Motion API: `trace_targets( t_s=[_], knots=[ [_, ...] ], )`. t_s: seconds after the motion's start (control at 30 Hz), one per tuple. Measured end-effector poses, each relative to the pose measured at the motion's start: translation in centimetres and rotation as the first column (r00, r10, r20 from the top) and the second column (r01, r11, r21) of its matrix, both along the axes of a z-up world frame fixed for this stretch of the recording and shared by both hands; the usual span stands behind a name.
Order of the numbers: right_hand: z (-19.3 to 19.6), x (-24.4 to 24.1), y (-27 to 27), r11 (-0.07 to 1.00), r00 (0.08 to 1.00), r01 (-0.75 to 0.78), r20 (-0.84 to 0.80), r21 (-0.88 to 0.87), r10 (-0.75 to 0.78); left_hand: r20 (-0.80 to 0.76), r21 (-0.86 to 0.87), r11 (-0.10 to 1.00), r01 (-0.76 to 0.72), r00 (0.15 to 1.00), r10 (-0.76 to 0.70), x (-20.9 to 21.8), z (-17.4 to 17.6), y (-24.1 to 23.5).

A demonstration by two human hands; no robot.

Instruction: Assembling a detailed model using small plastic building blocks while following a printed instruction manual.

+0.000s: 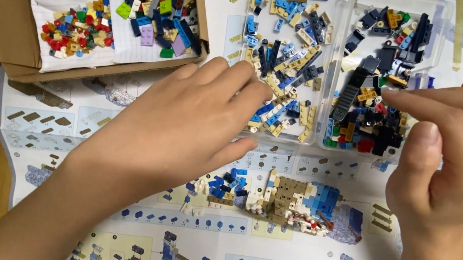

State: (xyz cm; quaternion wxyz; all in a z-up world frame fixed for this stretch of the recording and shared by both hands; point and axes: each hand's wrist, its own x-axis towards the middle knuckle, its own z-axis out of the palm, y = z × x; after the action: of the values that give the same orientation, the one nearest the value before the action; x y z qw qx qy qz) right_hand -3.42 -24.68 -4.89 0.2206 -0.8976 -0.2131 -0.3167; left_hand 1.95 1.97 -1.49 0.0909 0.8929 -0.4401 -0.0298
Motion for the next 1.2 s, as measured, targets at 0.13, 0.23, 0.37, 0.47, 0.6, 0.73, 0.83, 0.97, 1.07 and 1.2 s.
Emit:
trace_targets(
  t_s=[0.13,0.23,0.37,0.47,0.6,0.73,0.83,0.97,1.07,1.2],
  knots=[
    [-0.1,-0.4,-0.8,1.000,0.999,-0.023,-0.042,0.009,0.023,-0.086,0.047,0.999,-0.013,0.996,0.017,-0.6,0.7,-0.2],
    [1.1,-1.8,0.2,1.000,0.988,0.010,-0.156,0.003,-0.009,-0.119,0.064,0.998,-0.016,0.993,0.024,-1.3,0.7,0.0],
    [-1.6,0.1,-1.7,0.988,0.987,-0.153,-0.044,-0.025,0.152,-0.101,0.034,0.999,-0.021,0.995,0.025,-1.2,0.3,0.0],
    [0.7,0.4,0.9,0.954,0.975,-0.213,0.015,-0.210,0.221,-0.111,0.086,0.996,-0.020,0.993,0.029,-0.9,0.7,-0.3],
    [0.4,0.3,1.5,0.953,0.979,-0.191,0.027,-0.237,0.203,-0.109,0.084,0.996,-0.026,0.993,0.036,-0.7,0.9,-0.4],
    [0.4,0.1,1.2,0.953,0.981,-0.179,0.026,-0.244,0.191,-0.161,0.083,0.996,-0.043,0.985,0.056,-0.6,0.4,-0.5],
    [0.4,0.1,1.1,0.953,0.983,-0.174,0.019,-0.248,0.184,-0.096,0.057,0.997,-0.051,0.994,0.056,-0.7,-0.3,-0.5],
    [-0.1,-0.1,1.0,0.963,0.990,-0.142,-0.014,-0.229,0.142,0.125,0.048,0.997,-0.062,0.991,0.055,-0.9,-1.0,0.0],
    [-0.7,-0.3,0.3,0.961,0.994,-0.108,-0.061,-0.253,0.096,0.200,0.038,0.998,-0.057,0.979,0.049,-1.3,-0.8,0.0],
    [-0.9,0.2,0.4,0.967,0.993,-0.096,-0.093,-0.238,0.076,0.200,0.025,0.998,-0.065,0.978,0.059,-1.9,-0.6,-0.6]
  ],
)
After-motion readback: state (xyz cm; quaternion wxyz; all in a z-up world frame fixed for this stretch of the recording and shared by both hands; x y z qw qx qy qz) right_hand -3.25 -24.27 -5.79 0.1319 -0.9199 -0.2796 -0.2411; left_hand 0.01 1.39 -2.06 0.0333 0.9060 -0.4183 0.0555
